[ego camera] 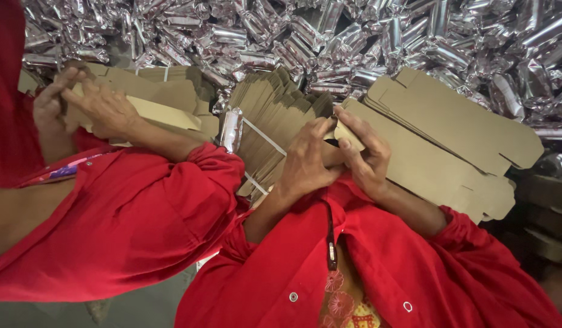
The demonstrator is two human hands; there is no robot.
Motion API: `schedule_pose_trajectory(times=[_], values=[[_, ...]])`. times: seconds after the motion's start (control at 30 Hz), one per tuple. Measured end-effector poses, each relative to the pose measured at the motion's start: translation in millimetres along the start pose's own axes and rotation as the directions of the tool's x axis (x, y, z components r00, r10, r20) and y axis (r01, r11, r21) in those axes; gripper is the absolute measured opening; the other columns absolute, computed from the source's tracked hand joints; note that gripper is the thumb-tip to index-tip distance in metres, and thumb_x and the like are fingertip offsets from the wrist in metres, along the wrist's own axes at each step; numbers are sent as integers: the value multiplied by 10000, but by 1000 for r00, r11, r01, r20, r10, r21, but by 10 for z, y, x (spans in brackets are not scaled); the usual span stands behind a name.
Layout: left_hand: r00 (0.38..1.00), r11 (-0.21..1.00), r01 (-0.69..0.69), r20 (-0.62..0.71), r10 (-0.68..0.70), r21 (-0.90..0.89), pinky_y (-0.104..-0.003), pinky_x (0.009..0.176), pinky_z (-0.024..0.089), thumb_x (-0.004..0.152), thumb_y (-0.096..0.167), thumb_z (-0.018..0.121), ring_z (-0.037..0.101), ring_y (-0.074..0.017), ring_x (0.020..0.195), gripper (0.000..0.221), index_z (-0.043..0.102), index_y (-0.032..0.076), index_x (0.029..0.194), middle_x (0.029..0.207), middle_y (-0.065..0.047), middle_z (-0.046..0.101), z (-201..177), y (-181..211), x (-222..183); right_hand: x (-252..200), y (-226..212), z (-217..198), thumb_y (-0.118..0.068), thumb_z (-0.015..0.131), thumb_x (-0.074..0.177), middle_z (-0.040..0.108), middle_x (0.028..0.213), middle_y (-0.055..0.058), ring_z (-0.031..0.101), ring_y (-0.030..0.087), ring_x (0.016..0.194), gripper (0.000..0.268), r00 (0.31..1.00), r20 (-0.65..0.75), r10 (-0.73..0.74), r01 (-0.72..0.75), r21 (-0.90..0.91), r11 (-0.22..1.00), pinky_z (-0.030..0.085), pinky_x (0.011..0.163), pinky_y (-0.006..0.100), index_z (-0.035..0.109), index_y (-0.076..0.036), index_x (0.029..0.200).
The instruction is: The person folds flat cardboard pieces into small boxes and places silver-wrapped cylindrical items into them. The person repeats this process continuously, handling the cardboard and wrapped items by hand.
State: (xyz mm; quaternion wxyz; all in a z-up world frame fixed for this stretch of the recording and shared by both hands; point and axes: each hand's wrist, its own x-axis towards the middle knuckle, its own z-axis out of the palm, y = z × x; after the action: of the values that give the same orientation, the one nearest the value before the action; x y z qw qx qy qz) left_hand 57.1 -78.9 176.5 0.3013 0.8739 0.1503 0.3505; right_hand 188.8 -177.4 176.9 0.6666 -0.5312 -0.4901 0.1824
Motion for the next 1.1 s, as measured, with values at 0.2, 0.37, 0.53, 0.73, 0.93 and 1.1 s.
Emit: schedule_pose_trajectory(times=[0.2, 0.37, 0.53, 0.73, 0.93, 1.1], values=[[998, 997, 40, 49, -37, -72, -485, 1094, 512, 753, 138, 871, 596, -395, 1278, 988, 271, 78, 1536, 1420, -206, 549, -55, 4, 5, -20, 78, 23, -20, 554, 1038, 629, 1432, 198, 595, 333, 1411, 324, 982, 55, -179, 187, -244, 952, 435, 1236, 485, 621, 29, 1350], [999, 998, 23, 28, -22, -52, -527, 1106, 485, 695, 127, 876, 566, -442, 1300, 1087, 226, 91, 1566, 1431, -233, 519, -86, 26, 9, -60, 174, 1, -36, 521, 991, 569, 1442, 272, 513, 409, 1432, 409, 943, 143, -301, 325, -195, 925, 304, 1270, 563, 527, 64, 1387], [998, 996, 30, 62, -25, -88, -512, 1092, 493, 678, 89, 840, 571, -430, 1286, 1085, 231, 109, 1576, 1447, -221, 517, -84, -21, -16, -99, 315, 61, 23, 612, 1017, 544, 1488, 285, 476, 439, 1479, 257, 921, 88, -379, 387, -90, 918, 300, 1303, 568, 501, -4, 1248], [994, 995, 85, 79, -80, -61, -498, 1104, 518, 681, 87, 836, 581, -419, 1293, 1123, 206, 119, 1610, 1465, -203, 518, -97, -78, -15, -106, 428, 92, 29, 734, 910, 599, 1382, 281, 553, 408, 1381, 259, 915, 104, -391, 404, -181, 897, 458, 1133, 522, 576, 8, 1115], [951, 971, 235, 197, -237, 33, -540, 1043, 478, 664, 264, 934, 519, -474, 1269, 1247, 123, 100, 1597, 1524, -260, 444, -163, -115, -68, 418, 378, -130, 77, 596, 1052, 650, 1156, 113, 676, 133, 919, 142, 933, -259, -251, 234, -93, 968, 573, 760, 296, 561, 34, 1183], [885, 922, 347, 386, -262, -169, -487, 1129, 496, 731, 368, 887, 578, -406, 1289, 1231, 116, 153, 1667, 1461, -208, 491, -392, -166, -215, 1354, 779, -1215, 17, 652, 1184, 590, 1138, 85, 550, 135, 886, 132, 884, -459, -88, 119, 38, 992, 471, 773, 306, 556, 17, 1274]])
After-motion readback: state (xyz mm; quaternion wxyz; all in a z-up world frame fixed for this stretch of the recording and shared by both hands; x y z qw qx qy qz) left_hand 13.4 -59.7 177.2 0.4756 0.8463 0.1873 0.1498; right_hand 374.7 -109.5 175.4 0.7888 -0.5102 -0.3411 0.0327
